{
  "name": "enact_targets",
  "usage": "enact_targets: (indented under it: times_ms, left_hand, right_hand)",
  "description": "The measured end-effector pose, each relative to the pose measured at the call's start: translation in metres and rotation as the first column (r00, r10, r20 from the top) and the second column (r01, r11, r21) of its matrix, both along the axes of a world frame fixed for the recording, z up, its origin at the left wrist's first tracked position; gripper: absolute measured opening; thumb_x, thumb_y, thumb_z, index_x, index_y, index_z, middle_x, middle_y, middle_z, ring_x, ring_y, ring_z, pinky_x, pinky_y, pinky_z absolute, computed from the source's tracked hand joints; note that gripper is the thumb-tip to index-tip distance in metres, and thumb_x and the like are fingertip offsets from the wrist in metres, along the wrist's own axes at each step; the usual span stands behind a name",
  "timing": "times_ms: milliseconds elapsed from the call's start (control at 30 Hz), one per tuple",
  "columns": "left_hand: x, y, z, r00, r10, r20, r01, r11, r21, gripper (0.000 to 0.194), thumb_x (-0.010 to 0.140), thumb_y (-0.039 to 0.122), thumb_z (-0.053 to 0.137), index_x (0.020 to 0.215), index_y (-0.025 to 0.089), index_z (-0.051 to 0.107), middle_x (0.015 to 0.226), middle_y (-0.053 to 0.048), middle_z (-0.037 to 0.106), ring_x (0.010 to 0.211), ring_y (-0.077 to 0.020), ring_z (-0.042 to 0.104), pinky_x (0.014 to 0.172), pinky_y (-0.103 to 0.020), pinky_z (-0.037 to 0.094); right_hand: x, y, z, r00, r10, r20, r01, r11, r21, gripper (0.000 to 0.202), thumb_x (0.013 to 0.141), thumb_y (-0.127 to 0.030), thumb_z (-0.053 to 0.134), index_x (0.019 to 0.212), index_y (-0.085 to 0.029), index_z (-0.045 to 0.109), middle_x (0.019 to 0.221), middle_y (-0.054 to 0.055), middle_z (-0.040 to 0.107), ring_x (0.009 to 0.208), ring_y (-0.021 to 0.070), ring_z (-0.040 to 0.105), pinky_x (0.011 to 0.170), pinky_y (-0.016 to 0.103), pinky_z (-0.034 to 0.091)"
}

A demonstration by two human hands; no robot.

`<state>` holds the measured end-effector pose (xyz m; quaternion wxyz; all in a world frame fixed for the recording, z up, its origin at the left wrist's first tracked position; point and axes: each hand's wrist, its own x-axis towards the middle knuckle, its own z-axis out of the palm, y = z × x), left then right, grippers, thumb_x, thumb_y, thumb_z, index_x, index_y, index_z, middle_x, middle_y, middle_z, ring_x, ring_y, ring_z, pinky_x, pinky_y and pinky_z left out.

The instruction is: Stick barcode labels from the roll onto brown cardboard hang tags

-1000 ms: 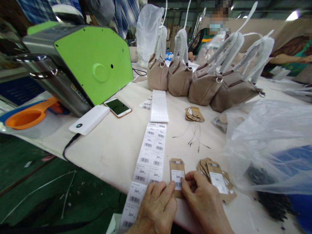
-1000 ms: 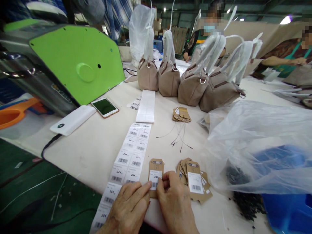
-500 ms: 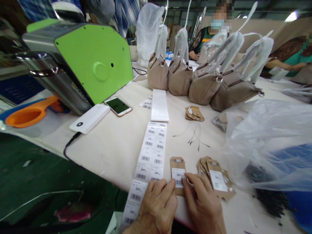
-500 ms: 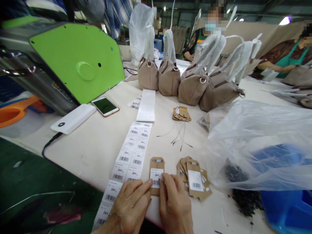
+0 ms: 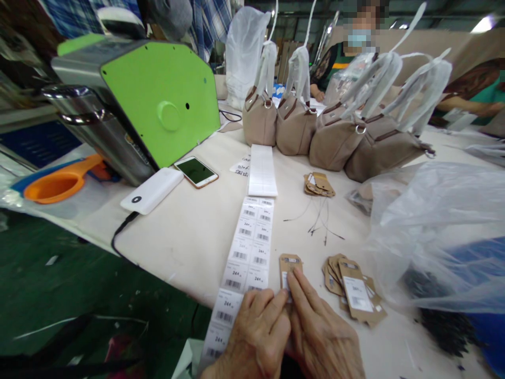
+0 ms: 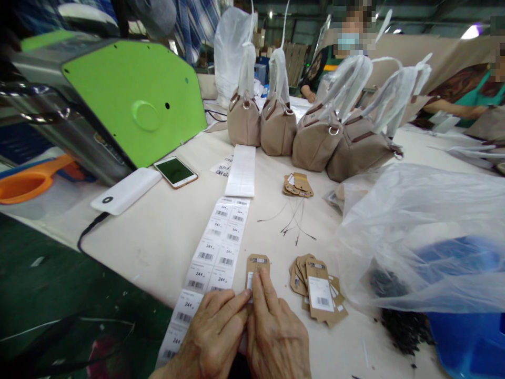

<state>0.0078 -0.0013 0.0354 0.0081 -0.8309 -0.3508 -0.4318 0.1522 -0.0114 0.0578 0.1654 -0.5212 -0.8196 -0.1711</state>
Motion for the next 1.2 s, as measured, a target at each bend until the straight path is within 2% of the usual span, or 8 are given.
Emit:
enact_targets:
  times_ms: [133,233,367,567,667,867,1100,1200]
  left_hand:
    - [-0.002,-0.002,0.002,1.000,0.007,0.000,-0.007,1.000,0.000,0.030,0.082,0.005,0.033,0.081,0.009,0.062,0.095,-0.014,0.068,0.089,-0.0225,0.054,0.073,-0.036,0.044]
    - [-0.003,-0.003,0.004,0.999,-0.004,-0.050,0.002,0.999,-0.046,0.028,0.081,0.004,0.035,0.084,0.010,0.063,0.096,-0.013,0.067,0.091,-0.0217,0.054,0.074,-0.035,0.046]
    - [-0.003,-0.004,0.005,0.999,0.005,-0.040,-0.006,0.999,-0.033,0.027,0.081,0.005,0.037,0.083,0.010,0.063,0.097,-0.013,0.067,0.091,-0.0223,0.054,0.074,-0.036,0.046]
    - [-0.003,-0.005,0.005,0.999,0.010,-0.042,-0.012,0.999,-0.037,0.027,0.083,0.005,0.037,0.087,0.009,0.064,0.097,-0.012,0.068,0.089,-0.0221,0.054,0.074,-0.035,0.046]
    - [-0.004,-0.005,0.006,0.999,0.006,-0.046,-0.008,0.999,-0.046,0.028,0.083,0.005,0.037,0.089,0.009,0.064,0.098,-0.012,0.068,0.091,-0.0223,0.055,0.074,-0.036,0.046]
    - [-0.002,-0.006,0.004,0.999,0.024,-0.040,-0.025,0.999,-0.036,0.029,0.083,0.004,0.036,0.093,0.006,0.063,0.096,-0.015,0.063,0.093,-0.0234,0.054,0.078,-0.037,0.047]
    - [-0.002,-0.007,0.000,0.999,0.024,-0.034,-0.026,0.997,-0.070,0.025,0.083,0.003,0.037,0.086,0.009,0.062,0.099,-0.014,0.062,0.094,-0.0229,0.054,0.078,-0.037,0.047]
    - [-0.002,-0.007,0.000,0.999,0.021,-0.029,-0.023,0.997,-0.079,0.023,0.082,0.003,0.039,0.086,0.009,0.061,0.099,-0.013,0.061,0.094,-0.0224,0.053,0.080,-0.036,0.046]
  right_hand:
    - [-0.002,0.003,0.003,0.998,-0.045,-0.050,0.038,0.990,-0.132,0.049,0.082,-0.007,0.033,0.128,-0.006,0.051,0.133,0.020,0.050,0.059,0.0129,0.068,0.047,0.021,0.054]
    - [0.000,0.005,0.006,0.997,-0.011,-0.078,-0.001,0.988,-0.154,0.050,0.081,-0.005,0.032,0.127,-0.007,0.053,0.133,0.021,0.049,0.058,0.0126,0.067,0.049,0.022,0.055]
    - [0.003,0.004,0.008,0.998,0.018,-0.062,-0.023,0.996,-0.083,0.045,0.083,-0.004,0.030,0.116,-0.002,0.059,0.125,0.024,0.056,0.071,0.0153,0.071,0.058,0.021,0.057]
    - [0.006,-0.002,-0.003,0.999,0.010,0.048,-0.012,0.999,0.040,0.039,0.086,-0.008,0.030,0.107,0.005,0.060,0.118,0.032,0.058,0.096,0.0266,0.067,0.067,0.027,0.059]
    - [0.011,-0.009,-0.009,0.998,0.039,-0.049,-0.037,0.998,0.042,0.036,0.085,-0.007,0.035,0.109,0.001,0.059,0.117,0.030,0.060,0.097,0.0258,0.067,0.071,0.029,0.058]
    - [0.023,-0.022,-0.011,0.989,0.107,-0.103,-0.118,0.987,-0.107,0.043,0.084,-0.010,0.041,0.125,-0.014,0.052,0.128,0.024,0.055,0.090,0.0224,0.068,0.069,0.031,0.059]
    - [0.027,-0.027,-0.037,0.996,0.067,-0.065,-0.068,0.998,-0.009,0.046,0.083,-0.007,0.044,0.128,0.003,0.043,0.125,0.031,0.052,0.112,0.0307,0.058,0.083,0.037,0.057]
    - [0.026,-0.025,-0.037,0.992,0.066,-0.108,-0.066,0.998,0.009,0.044,0.084,-0.009,0.044,0.127,0.003,0.043,0.124,0.029,0.054,0.115,0.0291,0.056,0.085,0.034,0.056]
